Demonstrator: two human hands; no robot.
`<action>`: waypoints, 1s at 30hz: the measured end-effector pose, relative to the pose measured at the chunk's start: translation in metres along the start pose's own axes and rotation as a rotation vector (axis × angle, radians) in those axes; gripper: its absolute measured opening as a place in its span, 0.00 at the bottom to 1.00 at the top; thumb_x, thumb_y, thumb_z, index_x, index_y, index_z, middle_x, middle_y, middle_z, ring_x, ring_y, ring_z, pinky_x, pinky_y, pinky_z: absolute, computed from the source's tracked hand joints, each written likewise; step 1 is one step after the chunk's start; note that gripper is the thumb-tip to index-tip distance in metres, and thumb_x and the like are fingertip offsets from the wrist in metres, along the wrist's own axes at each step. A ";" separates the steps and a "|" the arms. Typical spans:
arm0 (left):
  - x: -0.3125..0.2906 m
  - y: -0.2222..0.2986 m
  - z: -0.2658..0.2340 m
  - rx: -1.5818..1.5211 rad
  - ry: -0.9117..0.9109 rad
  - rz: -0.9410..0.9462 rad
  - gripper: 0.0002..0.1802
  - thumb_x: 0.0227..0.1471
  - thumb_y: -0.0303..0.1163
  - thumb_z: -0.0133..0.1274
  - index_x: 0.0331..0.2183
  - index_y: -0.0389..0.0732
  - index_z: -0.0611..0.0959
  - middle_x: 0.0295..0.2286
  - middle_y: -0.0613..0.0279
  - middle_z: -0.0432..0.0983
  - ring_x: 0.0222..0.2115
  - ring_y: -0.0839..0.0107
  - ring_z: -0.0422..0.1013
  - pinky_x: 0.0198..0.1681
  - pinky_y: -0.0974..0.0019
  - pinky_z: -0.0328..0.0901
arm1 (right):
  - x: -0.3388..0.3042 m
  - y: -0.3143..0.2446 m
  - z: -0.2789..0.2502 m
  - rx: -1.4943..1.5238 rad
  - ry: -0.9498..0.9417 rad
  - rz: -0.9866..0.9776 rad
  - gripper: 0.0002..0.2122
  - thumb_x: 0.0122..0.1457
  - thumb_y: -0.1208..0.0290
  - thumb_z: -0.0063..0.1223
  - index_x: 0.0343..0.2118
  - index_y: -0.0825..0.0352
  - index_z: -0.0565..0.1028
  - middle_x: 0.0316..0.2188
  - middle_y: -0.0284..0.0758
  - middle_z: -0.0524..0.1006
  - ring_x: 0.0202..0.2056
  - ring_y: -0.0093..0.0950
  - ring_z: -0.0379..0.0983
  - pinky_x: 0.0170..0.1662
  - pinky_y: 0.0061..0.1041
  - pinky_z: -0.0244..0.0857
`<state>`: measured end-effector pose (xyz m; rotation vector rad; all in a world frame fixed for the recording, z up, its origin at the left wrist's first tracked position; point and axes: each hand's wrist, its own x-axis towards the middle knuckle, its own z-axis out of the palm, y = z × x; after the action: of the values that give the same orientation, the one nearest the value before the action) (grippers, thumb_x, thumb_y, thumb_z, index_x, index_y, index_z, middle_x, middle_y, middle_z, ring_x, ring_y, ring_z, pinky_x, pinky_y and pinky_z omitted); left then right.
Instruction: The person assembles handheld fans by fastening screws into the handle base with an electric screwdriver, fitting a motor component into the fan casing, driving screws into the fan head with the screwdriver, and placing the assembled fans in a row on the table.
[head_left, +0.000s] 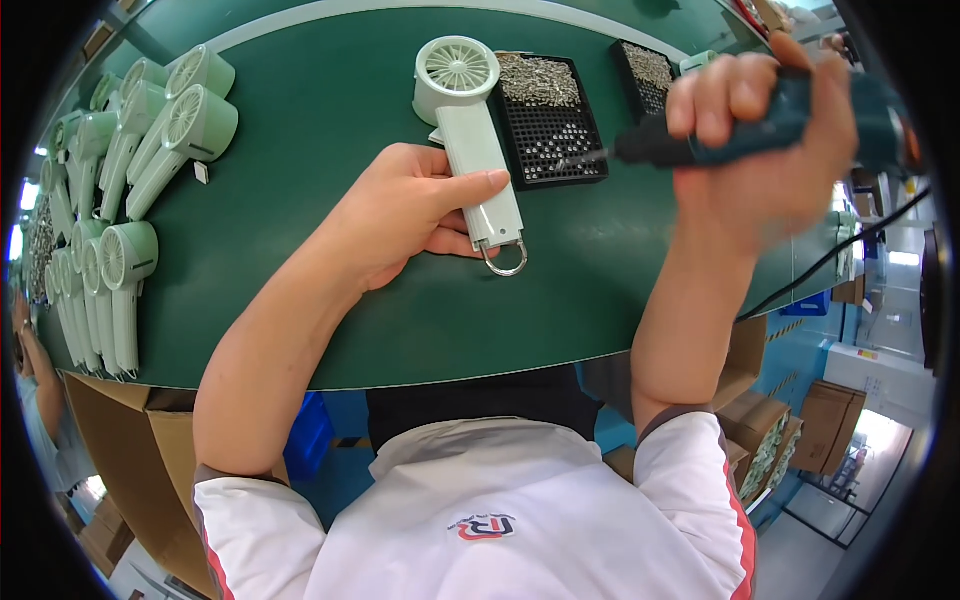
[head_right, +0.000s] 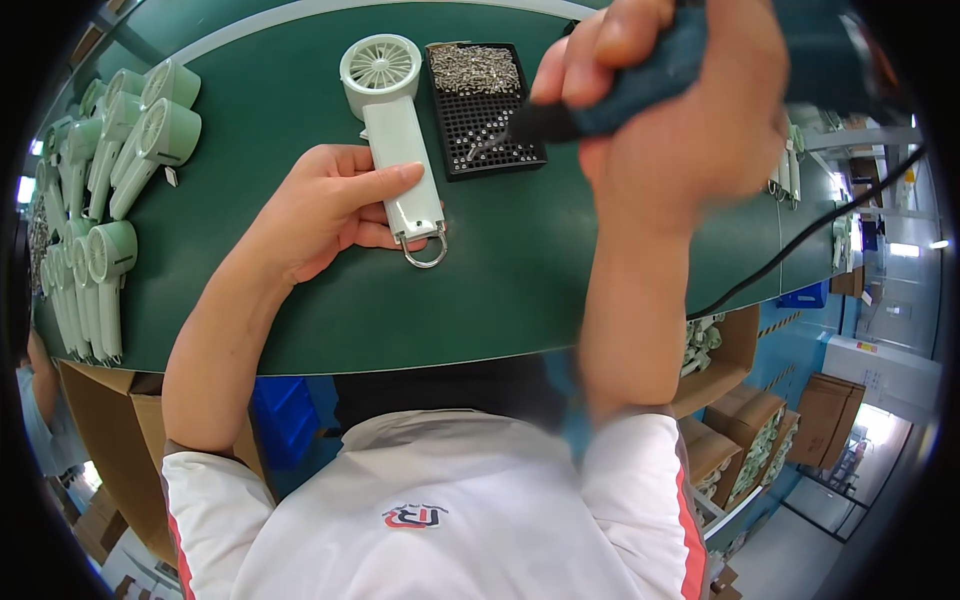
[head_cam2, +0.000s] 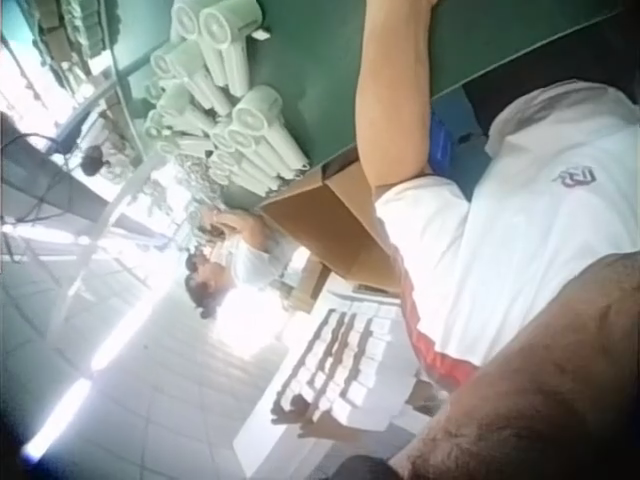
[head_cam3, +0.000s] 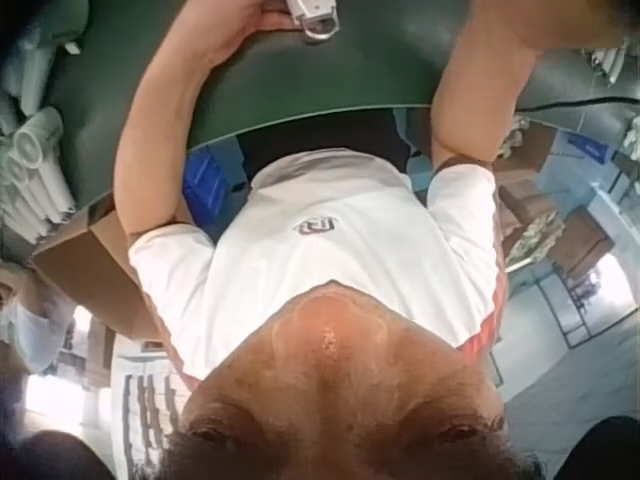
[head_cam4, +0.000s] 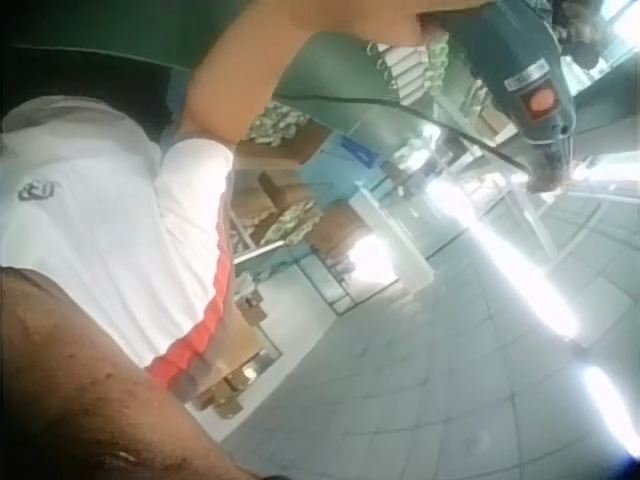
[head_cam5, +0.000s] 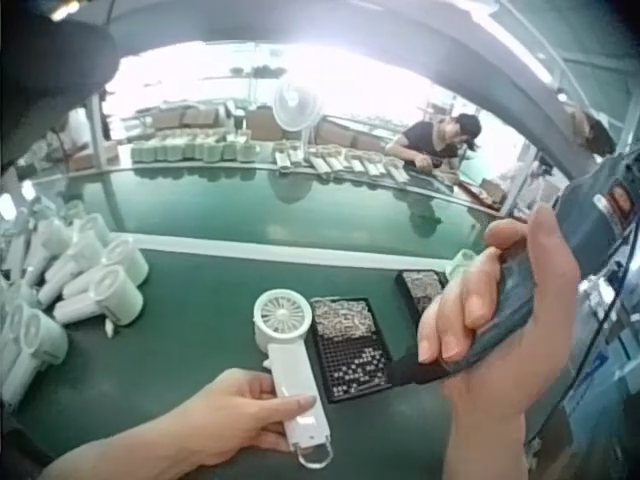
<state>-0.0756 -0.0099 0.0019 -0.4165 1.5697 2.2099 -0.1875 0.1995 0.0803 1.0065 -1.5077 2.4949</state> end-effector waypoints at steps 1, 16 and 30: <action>0.002 0.001 0.002 0.009 -0.009 0.006 0.26 0.61 0.37 0.61 0.48 0.21 0.78 0.37 0.44 0.82 0.35 0.62 0.83 0.40 0.62 0.80 | -0.006 -0.011 0.004 0.132 -0.178 0.029 0.23 0.73 0.53 0.33 0.49 0.68 0.76 0.22 0.31 0.72 0.17 0.27 0.64 0.23 0.33 0.66; 0.002 0.001 0.002 0.017 -0.032 0.024 0.25 0.60 0.38 0.61 0.46 0.22 0.79 0.37 0.45 0.82 0.35 0.62 0.83 0.39 0.63 0.80 | -0.040 -0.023 0.054 -0.123 -0.280 0.175 0.27 0.76 0.51 0.24 0.55 0.66 0.72 0.22 0.32 0.72 0.17 0.26 0.66 0.21 0.32 0.67; 0.001 0.000 0.000 0.020 -0.015 0.023 0.23 0.60 0.37 0.61 0.45 0.23 0.80 0.36 0.47 0.82 0.34 0.63 0.82 0.38 0.64 0.80 | -0.041 0.012 0.033 0.005 -0.407 0.130 0.22 0.76 0.55 0.29 0.52 0.69 0.70 0.21 0.35 0.72 0.18 0.28 0.67 0.22 0.34 0.69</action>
<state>-0.0761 -0.0095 0.0016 -0.3766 1.5951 2.2077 -0.1429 0.1784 0.0585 1.5396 -1.7167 2.4841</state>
